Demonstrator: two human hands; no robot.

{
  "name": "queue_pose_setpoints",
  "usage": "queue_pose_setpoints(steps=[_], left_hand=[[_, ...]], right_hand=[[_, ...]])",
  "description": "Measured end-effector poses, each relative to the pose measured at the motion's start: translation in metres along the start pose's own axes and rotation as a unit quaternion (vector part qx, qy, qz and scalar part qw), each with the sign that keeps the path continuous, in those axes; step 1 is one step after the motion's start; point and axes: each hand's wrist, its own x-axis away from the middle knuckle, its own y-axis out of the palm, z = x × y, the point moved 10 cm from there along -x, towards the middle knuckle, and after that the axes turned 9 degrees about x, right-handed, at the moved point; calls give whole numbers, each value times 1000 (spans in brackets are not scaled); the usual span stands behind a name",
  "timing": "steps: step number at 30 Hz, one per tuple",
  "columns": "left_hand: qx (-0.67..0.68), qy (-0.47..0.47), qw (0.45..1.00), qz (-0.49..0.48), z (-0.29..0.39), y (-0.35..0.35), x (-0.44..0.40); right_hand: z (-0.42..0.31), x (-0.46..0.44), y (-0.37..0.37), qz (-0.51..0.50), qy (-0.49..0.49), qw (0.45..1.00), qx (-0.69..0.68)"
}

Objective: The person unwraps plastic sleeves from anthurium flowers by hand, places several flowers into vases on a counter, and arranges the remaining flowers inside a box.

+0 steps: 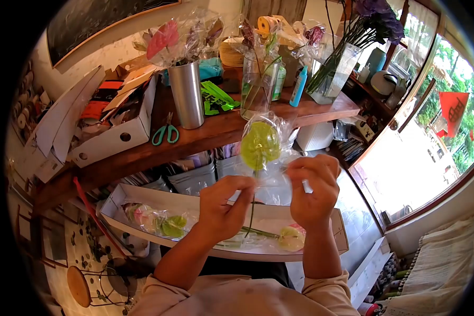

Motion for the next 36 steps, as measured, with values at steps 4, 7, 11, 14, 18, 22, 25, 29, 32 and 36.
queue_pose_setpoints(steps=[4,7,11,14,18,22,25,29,32,36], left_hand=[[58,-62,996,35,-21,-16,6],[115,-97,988,29,-32,-12,15],[220,-120,965,76,-49,-12,23],[200,-117,971,63,-44,-13,26],[161,-112,980,32,-46,-8,30],[149,-100,984,-5,-44,-4,31],[198,-131,971,-26,-47,5,38],[214,-128,965,-79,-55,9,48],[217,-102,963,-123,-46,15,47],[218,-87,959,-158,-41,22,43]], right_hand=[[53,8,-22,97,139,986,-9],[53,12,-7,64,139,986,-62],[54,30,-6,80,169,979,-86],[70,97,3,197,292,920,-173],[38,145,53,45,346,887,-302],[12,127,71,-2,307,899,-314],[21,130,78,53,340,857,-383],[32,143,91,81,404,787,-458],[42,139,97,-2,439,781,-444],[64,186,122,-72,514,697,-495]])
